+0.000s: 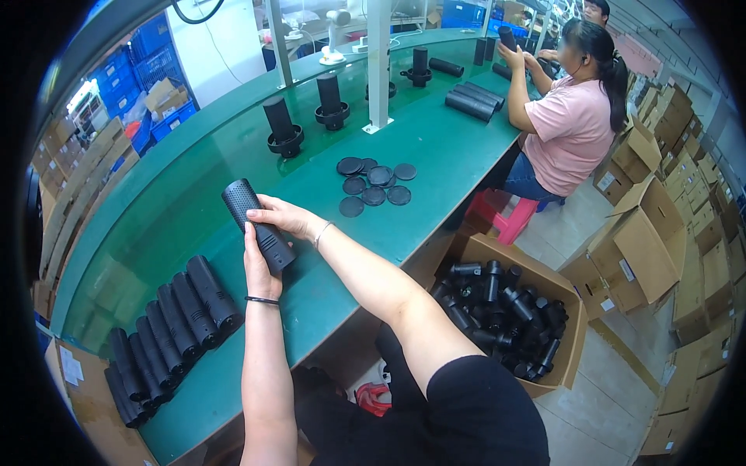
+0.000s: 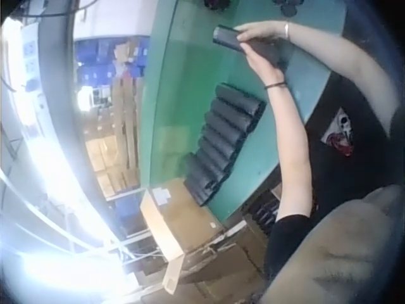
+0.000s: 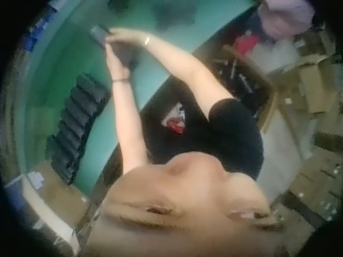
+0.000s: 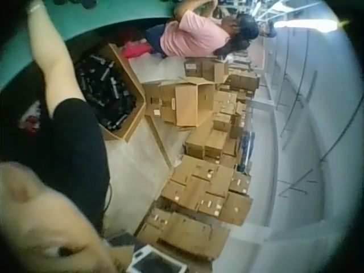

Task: The person assembles cylindrical bodies by attaching plastic caps to them by hand, working on a factory production line.

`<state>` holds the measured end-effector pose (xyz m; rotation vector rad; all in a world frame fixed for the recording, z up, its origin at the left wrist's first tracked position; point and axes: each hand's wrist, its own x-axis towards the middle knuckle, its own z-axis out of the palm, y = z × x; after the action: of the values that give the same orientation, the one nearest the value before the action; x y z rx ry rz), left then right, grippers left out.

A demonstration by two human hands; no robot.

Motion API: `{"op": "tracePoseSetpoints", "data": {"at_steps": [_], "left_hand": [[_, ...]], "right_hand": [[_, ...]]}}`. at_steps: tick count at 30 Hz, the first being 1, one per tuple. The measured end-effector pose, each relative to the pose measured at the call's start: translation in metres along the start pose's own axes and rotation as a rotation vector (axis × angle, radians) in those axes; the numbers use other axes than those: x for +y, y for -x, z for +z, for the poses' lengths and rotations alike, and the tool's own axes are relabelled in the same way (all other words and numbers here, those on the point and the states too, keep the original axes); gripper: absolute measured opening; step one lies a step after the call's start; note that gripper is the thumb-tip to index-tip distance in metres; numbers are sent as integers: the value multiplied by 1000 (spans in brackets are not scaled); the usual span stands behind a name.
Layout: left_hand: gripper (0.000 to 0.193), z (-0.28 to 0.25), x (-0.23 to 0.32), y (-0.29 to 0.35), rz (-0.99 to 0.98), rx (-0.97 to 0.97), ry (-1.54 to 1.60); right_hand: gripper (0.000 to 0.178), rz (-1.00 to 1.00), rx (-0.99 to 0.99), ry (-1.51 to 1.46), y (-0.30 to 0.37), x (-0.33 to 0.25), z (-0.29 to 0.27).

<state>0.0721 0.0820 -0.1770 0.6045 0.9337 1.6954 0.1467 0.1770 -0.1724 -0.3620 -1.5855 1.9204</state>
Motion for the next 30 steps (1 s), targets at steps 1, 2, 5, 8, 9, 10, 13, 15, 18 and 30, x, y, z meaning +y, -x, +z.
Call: {"op": "tracePoseSetpoints", "data": {"at_steps": [1, 2, 5, 8, 9, 10, 13, 15, 18, 30], "left_hand": [[46, 0, 0, 0, 1, 1, 0], [46, 0, 0, 0, 1, 3, 0], [46, -1, 1, 0, 2, 8, -1], [46, 0, 1, 0, 0, 7, 2], [46, 1, 0, 0, -2, 4, 4], [46, 0, 0, -1, -1, 5, 4], [47, -2, -2, -2, -6, 6, 17], [46, -3, -1, -2, -2, 7, 15], [46, -3, -3, -3, -10, 2, 17], [45, -3, 0, -2, -6, 0, 23]], "right_hand": [[61, 0, -1, 0, 0, 0, 0], [61, -3, -3, 0, -1, 0, 1], [62, -4, -9, -3, -1, -1, 2], [65, 7, -1, -1, 0, -1, 1], [68, 16, 9, 3, 0, 0, 0], [68, 16, 8, 2, 0, 0, 0], [67, 27, 12, 6, 0, 0, 1], [68, 13, -9, 12, -1, -1, 2], [69, 8, 5, 16, 1, -1, 1], [67, 3, -14, -3, -2, 1, 2]]}}
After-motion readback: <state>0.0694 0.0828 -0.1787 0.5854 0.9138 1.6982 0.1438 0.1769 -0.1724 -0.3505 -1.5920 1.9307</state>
